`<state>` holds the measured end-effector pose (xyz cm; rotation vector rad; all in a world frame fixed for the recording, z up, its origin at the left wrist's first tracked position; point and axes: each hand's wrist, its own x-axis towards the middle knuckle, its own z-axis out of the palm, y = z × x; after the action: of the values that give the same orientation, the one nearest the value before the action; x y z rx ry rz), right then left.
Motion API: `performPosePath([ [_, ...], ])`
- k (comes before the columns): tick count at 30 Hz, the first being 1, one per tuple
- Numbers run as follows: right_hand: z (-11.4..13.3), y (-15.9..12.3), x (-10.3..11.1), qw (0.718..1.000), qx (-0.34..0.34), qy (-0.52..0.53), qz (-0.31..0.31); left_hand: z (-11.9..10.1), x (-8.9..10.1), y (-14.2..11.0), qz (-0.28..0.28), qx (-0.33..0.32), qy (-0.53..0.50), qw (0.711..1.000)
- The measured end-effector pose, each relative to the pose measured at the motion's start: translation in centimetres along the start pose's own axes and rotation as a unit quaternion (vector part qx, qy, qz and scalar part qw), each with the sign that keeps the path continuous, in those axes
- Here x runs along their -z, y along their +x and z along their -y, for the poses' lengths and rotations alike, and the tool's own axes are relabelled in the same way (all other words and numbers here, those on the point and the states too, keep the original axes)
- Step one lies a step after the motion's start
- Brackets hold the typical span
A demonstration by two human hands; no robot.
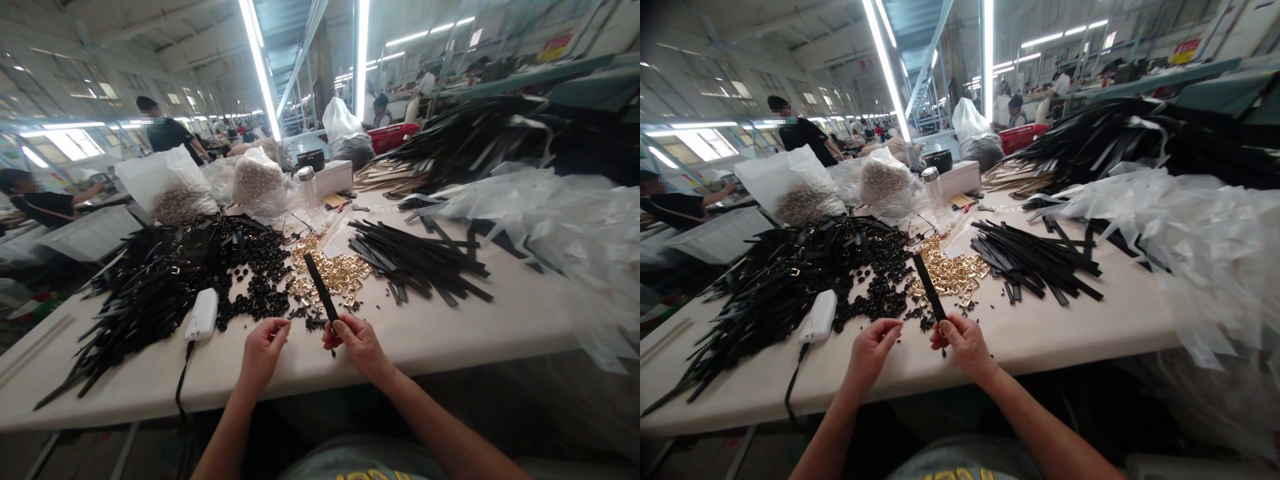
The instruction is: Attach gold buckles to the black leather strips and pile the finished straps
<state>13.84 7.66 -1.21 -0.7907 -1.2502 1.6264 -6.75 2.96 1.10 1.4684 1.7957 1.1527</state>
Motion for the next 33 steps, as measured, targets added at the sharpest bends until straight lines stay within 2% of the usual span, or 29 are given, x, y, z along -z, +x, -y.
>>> performPosePath([
  [2,-0.2,-0.1,0.0,1.000,-0.002,0.001,0.008,0.5,1.2,1.5,-0.028,-0.051,0.080,0.995],
  [4,-0.4,-0.3,-0.1,1.000,0.004,-0.010,0.016,0.6,1.8,2.8,-0.030,-0.093,0.161,0.982],
  [8,-0.6,-0.5,-0.1,0.998,0.026,-0.050,0.032,0.7,1.6,4.0,-0.011,-0.119,0.301,0.946],
  [11,-0.7,-0.5,0.0,0.996,0.035,-0.064,0.043,0.8,1.3,4.4,-0.008,-0.123,0.340,0.932],
  [13,-0.6,-0.6,0.0,0.996,0.038,-0.067,0.048,0.8,1.3,4.4,-0.010,-0.126,0.338,0.933],
  [16,-0.5,-0.6,-0.1,0.996,0.038,-0.068,0.050,0.7,1.2,4.1,-0.034,-0.114,0.252,0.961],
  [18,-0.4,-0.7,-0.3,0.996,0.034,-0.071,0.052,0.4,0.8,3.4,-0.054,-0.064,0.111,0.990],
  [20,-0.2,-0.7,-0.4,0.995,0.030,-0.082,0.053,0.0,0.0,2.5,-0.055,0.016,-0.072,0.996],
  [23,0.1,-0.8,-0.6,0.992,0.034,-0.107,0.052,-0.7,-1.6,1.1,-0.040,0.126,-0.298,0.946],
  [25,0.2,-0.8,-0.6,0.989,0.045,-0.132,0.053,-1.0,-2.5,0.4,-0.029,0.174,-0.376,0.910],
  [29,0.3,-0.7,-0.9,0.984,0.052,-0.161,0.053,-1.3,-3.8,-0.1,-0.008,0.222,-0.433,0.874],
  [33,0.2,-0.5,-1.2,0.984,0.042,-0.166,0.046,-1.6,-4.4,-0.3,0.011,0.213,-0.442,0.871],
])
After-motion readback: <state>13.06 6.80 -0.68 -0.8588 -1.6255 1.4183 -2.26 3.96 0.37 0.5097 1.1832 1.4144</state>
